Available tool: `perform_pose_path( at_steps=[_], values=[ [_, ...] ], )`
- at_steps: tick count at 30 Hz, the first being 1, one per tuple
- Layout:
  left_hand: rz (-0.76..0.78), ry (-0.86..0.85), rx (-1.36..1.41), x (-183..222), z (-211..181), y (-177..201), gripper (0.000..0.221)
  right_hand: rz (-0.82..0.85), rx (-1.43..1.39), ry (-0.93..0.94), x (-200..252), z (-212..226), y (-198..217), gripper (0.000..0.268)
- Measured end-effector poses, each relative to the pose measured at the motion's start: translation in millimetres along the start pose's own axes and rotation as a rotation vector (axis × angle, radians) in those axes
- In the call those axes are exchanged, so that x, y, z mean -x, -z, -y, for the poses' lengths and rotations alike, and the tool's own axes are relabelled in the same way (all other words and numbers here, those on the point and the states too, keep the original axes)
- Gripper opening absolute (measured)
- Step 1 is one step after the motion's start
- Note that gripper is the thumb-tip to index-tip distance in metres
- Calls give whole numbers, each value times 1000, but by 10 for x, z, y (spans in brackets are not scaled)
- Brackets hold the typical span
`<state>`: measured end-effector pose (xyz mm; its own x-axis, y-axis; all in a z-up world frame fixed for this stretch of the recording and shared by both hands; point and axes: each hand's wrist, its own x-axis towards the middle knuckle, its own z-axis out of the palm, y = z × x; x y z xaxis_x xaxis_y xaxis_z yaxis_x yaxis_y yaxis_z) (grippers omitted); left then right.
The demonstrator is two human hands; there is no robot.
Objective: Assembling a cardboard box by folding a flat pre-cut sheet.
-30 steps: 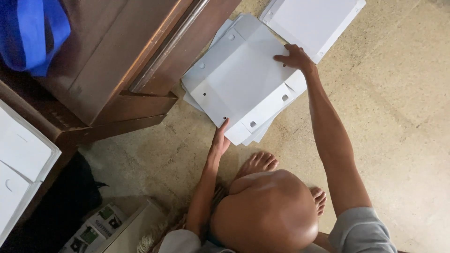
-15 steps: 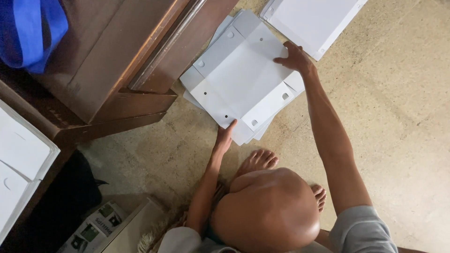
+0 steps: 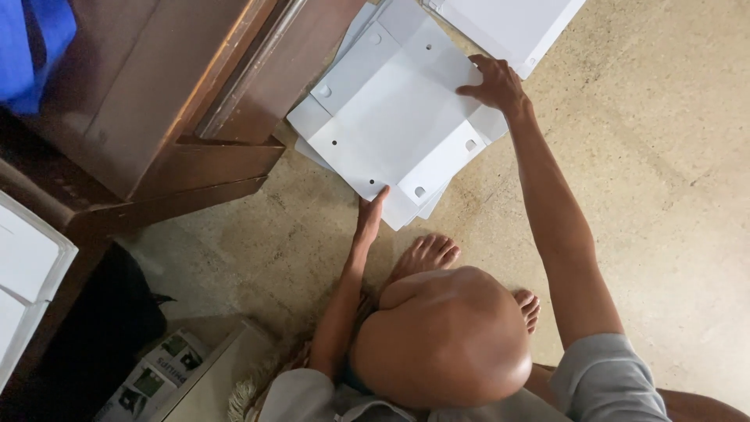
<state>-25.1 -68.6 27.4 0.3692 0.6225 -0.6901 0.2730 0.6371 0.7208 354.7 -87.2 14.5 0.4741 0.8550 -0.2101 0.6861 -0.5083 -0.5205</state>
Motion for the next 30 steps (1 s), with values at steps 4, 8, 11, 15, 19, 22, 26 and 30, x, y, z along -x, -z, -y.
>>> perform_pose_path(
  at_steps=[4, 8, 11, 15, 19, 22, 26, 30],
  values=[
    [92, 135, 178, 132, -153, -3, 56, 72, 21, -89, -59, -54, 15, 74],
    [118, 147, 280, 179, -227, -47, 46, 87, 54, -136, -145, -77, 59, 75],
    [145, 146, 347, 271, -242, -50, 48, 125, 36, -173, -100, 55, 205, 79],
    [205, 185, 456, 411, -329, -17, 52, 218, -117, -189, -58, 184, 433, 81],
    [264, 104, 509, 443, -429, -25, 73, 204, -121, -139, -39, 165, 646, 77],
    [244, 53, 501, 571, -632, -96, 62, 207, -215, -128, 175, 389, 1009, 54],
    [257, -8, 422, 478, -683, -116, 63, 133, -327, -202, 375, 376, 1191, 64],
    [81, -192, -129, 267, -712, -140, 81, 56, -375, -116, 328, 134, 958, 59]
  ],
)
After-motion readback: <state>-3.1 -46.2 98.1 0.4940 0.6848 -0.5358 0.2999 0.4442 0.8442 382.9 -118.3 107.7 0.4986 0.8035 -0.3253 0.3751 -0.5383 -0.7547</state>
